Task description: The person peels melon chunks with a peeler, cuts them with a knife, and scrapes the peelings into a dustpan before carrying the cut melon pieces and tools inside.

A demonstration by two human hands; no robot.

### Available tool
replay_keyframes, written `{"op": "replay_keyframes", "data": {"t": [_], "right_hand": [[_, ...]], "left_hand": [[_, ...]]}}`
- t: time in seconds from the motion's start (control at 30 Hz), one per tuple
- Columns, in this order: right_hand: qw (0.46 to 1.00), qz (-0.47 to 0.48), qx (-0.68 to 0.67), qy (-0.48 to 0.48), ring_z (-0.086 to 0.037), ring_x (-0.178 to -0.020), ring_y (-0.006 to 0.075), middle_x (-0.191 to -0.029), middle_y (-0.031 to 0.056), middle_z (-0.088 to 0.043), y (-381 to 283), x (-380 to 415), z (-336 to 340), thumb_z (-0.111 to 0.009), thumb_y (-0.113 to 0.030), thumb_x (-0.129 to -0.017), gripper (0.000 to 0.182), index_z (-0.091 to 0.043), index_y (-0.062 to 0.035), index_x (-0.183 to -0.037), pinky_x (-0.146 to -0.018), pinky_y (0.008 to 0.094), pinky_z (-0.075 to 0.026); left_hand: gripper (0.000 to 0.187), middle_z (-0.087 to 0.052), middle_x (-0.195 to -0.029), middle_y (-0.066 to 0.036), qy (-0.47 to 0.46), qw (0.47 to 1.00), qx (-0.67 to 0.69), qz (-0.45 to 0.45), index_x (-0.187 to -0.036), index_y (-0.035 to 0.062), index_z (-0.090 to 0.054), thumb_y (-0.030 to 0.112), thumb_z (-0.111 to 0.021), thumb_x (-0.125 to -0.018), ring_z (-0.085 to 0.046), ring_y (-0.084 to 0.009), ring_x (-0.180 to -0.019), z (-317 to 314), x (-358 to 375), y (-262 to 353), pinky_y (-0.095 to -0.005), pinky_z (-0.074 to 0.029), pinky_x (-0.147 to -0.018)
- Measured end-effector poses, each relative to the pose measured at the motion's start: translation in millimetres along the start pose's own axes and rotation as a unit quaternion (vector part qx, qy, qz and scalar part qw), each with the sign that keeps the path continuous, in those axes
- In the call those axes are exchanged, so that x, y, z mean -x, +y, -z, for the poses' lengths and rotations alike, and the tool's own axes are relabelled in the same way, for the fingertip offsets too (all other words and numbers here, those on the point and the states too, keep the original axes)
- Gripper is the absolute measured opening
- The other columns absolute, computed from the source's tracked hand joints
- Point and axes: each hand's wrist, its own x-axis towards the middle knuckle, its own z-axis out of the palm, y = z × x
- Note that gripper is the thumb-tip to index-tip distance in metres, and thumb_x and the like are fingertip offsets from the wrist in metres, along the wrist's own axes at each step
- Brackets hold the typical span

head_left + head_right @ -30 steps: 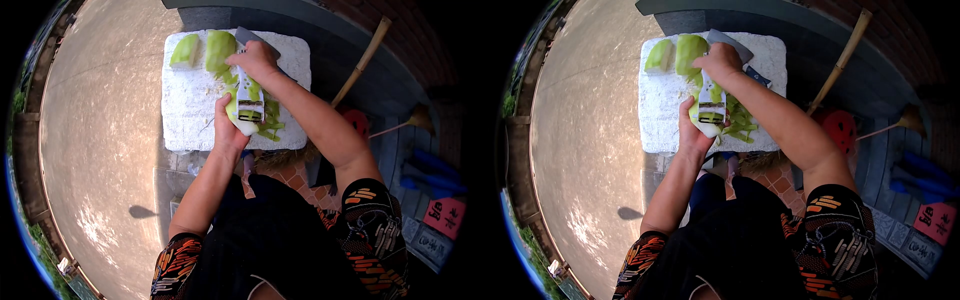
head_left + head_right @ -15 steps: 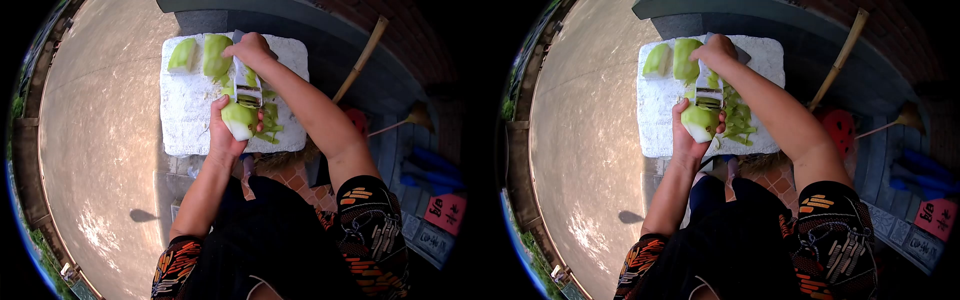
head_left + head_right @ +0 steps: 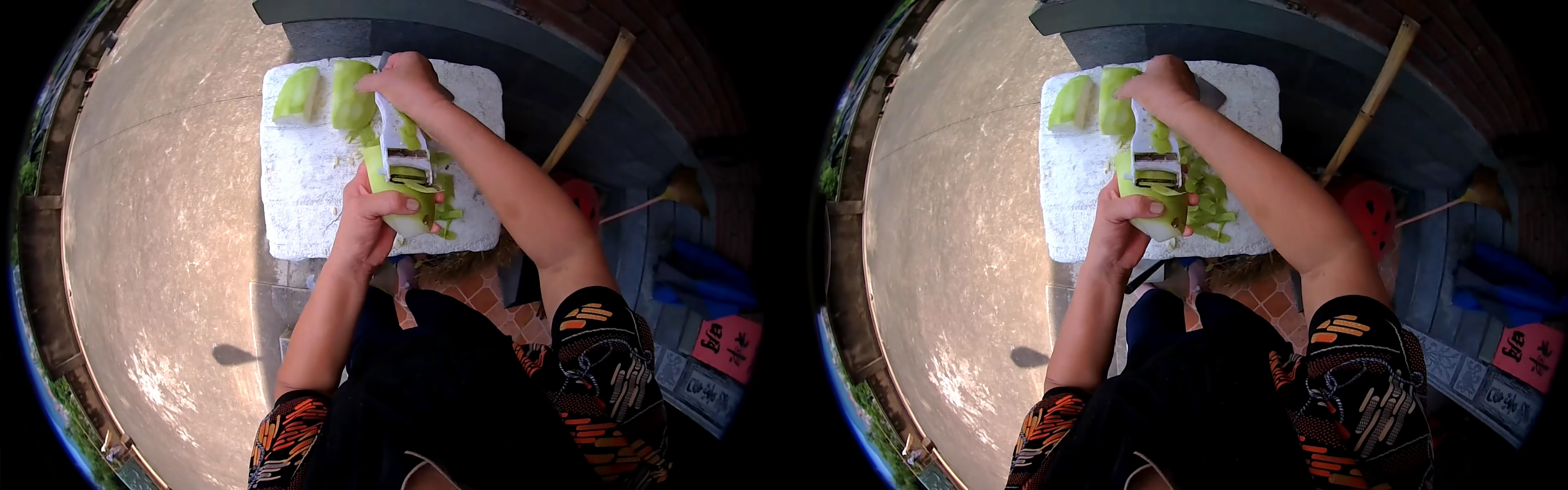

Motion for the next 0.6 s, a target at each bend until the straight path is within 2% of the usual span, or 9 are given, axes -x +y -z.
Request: {"op": "replay_keyframes", "data": {"t": [0.03,0.13,0.2,0.27,0.3,0.4,0.43,0.53,0.6], "right_hand": [[1.0,0.002,-0.002,-0.013,-0.07,-0.087,0.0319,-0.095,0.0214,-0.071,-6.4,4.5,2.3,-0.084,-0.038,-0.06,0.052,-0.074,0.0032,-0.089,-0.081,0.0382,-0.055],[1.0,-0.007,0.013,-0.003,-0.07,-0.089,0.0327,-0.096,0.0206,-0.072,2.6,-1.5,0.6,-0.083,-0.038,-0.06,0.052,-0.074,0.003,-0.09,-0.081,0.0381,-0.055],[0.996,0.003,0.042,0.072,-0.068,-0.069,0.0242,-0.075,0.0151,-0.07,25.9,-30.3,2.6,-0.084,-0.036,-0.058,0.042,-0.071,0.0007,-0.075,-0.067,0.0361,-0.053],[0.994,0.003,0.036,0.098,-0.069,-0.068,0.0268,-0.076,0.0165,-0.071,41.4,-50.1,21.0,-0.083,-0.036,-0.059,0.045,-0.071,0.0033,-0.077,-0.067,0.0368,-0.054],[0.995,-0.001,0.029,0.098,-0.069,-0.068,0.0272,-0.076,0.0166,-0.071,45.9,-54.2,30.0,-0.083,-0.037,-0.06,0.045,-0.071,0.0033,-0.076,-0.067,0.0369,-0.054],[0.991,0.017,0.034,0.127,-0.069,-0.069,0.028,-0.075,0.0164,-0.07,36.6,-54.3,30.4,-0.082,-0.037,-0.061,0.044,-0.07,0.0025,-0.075,-0.067,0.0372,-0.054],[0.989,0.026,0.04,0.143,-0.069,-0.069,0.0282,-0.075,0.0162,-0.07,31.1,-50.2,27.4,-0.082,-0.038,-0.061,0.044,-0.07,0.0021,-0.075,-0.067,0.0374,-0.054],[0.996,0.009,0.036,0.08,-0.068,-0.072,0.0289,-0.079,0.0171,-0.07,11.0,-29.3,11.9,-0.081,-0.039,-0.061,0.045,-0.07,0.0018,-0.077,-0.07,0.0381,-0.054],[0.995,0.027,0.065,0.065,-0.068,-0.081,0.031,-0.089,0.0192,-0.07,5.0,-12.9,-7.7,-0.082,-0.04,-0.06,0.049,-0.069,0.0016,-0.082,-0.075,0.0391,-0.053]], "left_hand": [[0.064,-0.061,-0.109,-0.022,0.011,1.0,0.011,0.006,-0.128,-0.0034,-0.046,0.001,-0.061,-0.066,-0.067,-0.0389,-0.092,0.3,0.0,-0.3,-0.0504,-0.062,-0.066],[0.07,-0.061,-0.105,-0.022,0.039,0.998,0.038,0.025,-0.126,-0.0011,-0.046,-0.009,-0.059,-0.058,-0.067,-0.0383,-0.081,3.2,2.2,-4.2,-0.0493,-0.062,-0.059],[0.07,-0.063,-0.101,-0.023,0.02,0.998,0.046,0.033,-0.125,-0.0036,-0.048,-0.007,-0.061,-0.056,-0.068,-0.0378,-0.074,-4.1,5.4,-4.9,-0.0497,-0.061,-0.058],[0.068,-0.064,-0.097,-0.024,0.016,0.999,0.015,0.041,-0.123,-0.0074,-0.05,-0.003,-0.064,-0.057,-0.068,-0.0386,-0.074,-7.2,10.0,-7.8,-0.0503,-0.061,-0.057],[0.062,-0.064,-0.1,-0.022,0.007,0.998,0.037,0.045,-0.122,-0.0063,-0.051,-0.003,-0.067,-0.062,-0.068,-0.0376,-0.079,1.1,5.2,-12.7,-0.0522,-0.061,-0.063],[0.056,-0.064,-0.102,-0.02,0.056,0.996,0.062,0.038,-0.122,-0.0049,-0.052,-0.004,-0.069,-0.068,-0.067,-0.036,-0.086,23.6,-16.1,-24.1,-0.0549,-0.06,-0.071],[0.051,-0.064,-0.104,-0.019,0.037,0.998,0.046,0.037,-0.122,-0.0042,-0.053,-0.005,-0.069,-0.073,-0.066,-0.0346,-0.093,29.1,-18.9,-23.5,-0.0566,-0.059,-0.077],[0.049,-0.064,-0.103,-0.016,0.033,0.999,0.019,0.037,-0.117,-0.0016,-0.054,-0.014,-0.064,-0.071,-0.067,-0.0304,-0.09,29.2,-23.4,-23.1,-0.0507,-0.061,-0.072],[0.055,-0.064,-0.105,-0.015,0.058,0.998,-0.01,0.031,-0.12,-0.0017,-0.053,-0.015,-0.064,-0.068,-0.066,-0.0287,-0.093,25.2,-21.1,-24.7,-0.0471,-0.06,-0.076]]}}
